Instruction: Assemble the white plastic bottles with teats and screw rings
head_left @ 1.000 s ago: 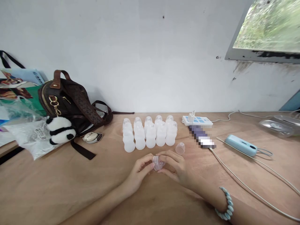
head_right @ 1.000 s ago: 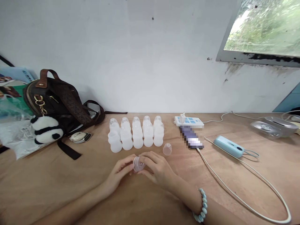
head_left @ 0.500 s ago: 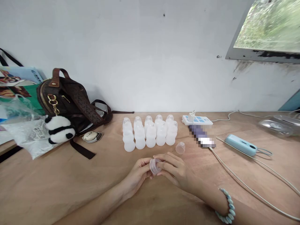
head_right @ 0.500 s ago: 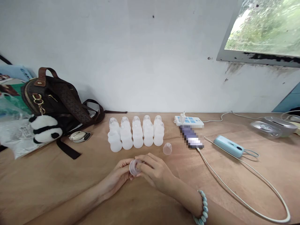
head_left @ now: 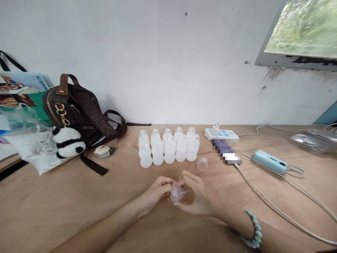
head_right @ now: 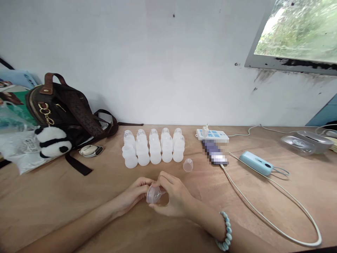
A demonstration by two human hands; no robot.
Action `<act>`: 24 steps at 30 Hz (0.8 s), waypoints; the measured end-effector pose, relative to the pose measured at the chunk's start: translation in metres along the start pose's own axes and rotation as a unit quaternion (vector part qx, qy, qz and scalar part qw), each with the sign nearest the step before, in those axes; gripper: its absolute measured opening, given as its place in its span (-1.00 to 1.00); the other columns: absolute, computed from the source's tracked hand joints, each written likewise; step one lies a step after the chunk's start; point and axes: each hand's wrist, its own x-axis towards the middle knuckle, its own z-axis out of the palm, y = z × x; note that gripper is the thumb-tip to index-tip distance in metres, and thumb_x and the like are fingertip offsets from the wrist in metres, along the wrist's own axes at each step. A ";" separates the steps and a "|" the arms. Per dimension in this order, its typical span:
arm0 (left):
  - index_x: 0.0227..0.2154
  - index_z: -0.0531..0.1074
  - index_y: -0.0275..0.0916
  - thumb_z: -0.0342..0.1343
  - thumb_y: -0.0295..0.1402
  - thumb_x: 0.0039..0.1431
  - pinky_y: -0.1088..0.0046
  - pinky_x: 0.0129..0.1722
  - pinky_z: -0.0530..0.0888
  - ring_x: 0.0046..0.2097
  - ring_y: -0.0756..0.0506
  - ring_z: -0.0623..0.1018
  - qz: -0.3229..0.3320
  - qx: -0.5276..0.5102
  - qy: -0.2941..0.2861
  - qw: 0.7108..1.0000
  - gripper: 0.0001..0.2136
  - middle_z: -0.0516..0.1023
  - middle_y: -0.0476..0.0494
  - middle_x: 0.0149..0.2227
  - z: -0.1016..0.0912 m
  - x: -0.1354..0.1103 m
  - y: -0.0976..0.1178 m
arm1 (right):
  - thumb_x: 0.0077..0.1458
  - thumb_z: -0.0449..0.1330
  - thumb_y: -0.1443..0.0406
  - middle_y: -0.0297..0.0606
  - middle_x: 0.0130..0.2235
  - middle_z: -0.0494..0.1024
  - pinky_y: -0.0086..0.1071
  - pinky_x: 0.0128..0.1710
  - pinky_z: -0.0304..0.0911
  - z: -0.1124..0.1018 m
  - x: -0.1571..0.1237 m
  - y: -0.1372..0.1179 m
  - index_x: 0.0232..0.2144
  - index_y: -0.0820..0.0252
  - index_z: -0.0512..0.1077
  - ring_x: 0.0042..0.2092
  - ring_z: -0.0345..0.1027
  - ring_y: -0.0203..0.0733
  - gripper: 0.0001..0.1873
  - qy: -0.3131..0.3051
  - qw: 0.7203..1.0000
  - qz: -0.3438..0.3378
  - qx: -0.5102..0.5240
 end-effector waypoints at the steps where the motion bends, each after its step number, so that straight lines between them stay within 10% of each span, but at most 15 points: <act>1: -0.59 0.43 -0.33 0.20 -0.31 -0.16 0.59 -0.38 0.24 -0.45 0.11 0.30 -0.003 0.001 -0.003 1.000 -0.83 0.37 0.02 -0.55 0.000 0.000 0.000 | 0.03 0.26 0.28 -0.30 -0.37 0.35 -0.47 -0.44 0.24 -0.001 0.001 0.000 -0.28 0.19 0.29 -0.38 0.26 -0.30 -0.76 -0.006 1.000 0.009 0.021; 9: -0.57 0.42 -0.32 0.13 -0.32 -0.17 0.60 -0.40 0.26 -0.48 0.12 0.31 0.000 0.001 -0.022 1.000 -0.86 0.37 0.04 -0.56 0.000 -0.001 0.003 | -0.14 0.41 0.26 -0.32 -0.34 0.42 -0.43 -0.28 0.29 -0.009 0.006 -0.003 -0.34 0.22 0.38 -0.30 0.34 -0.30 -0.67 -0.032 0.971 0.151 0.181; 16: -0.65 0.29 -0.29 0.03 -0.34 -0.13 0.57 -0.42 0.20 -0.51 0.10 0.27 0.030 0.110 -0.068 0.991 -0.86 0.29 0.05 -0.62 -0.011 0.004 0.005 | -0.06 0.35 -0.01 -0.32 -0.43 0.42 -0.46 -0.41 0.28 -0.013 0.004 0.023 -0.38 0.24 0.35 -0.41 0.31 -0.33 -0.55 0.046 0.877 0.266 0.398; 24: -0.65 0.33 -0.29 0.10 -0.41 0.04 0.55 -0.25 0.20 -0.32 0.03 0.33 0.114 0.272 -0.079 0.952 -0.80 0.36 0.01 -0.51 -0.030 0.009 0.015 | 0.09 0.21 0.24 -0.24 -0.27 0.47 -0.38 -0.25 0.29 -0.035 0.008 0.048 -0.17 0.20 0.38 -0.28 0.35 -0.25 -0.75 0.133 0.957 0.251 0.054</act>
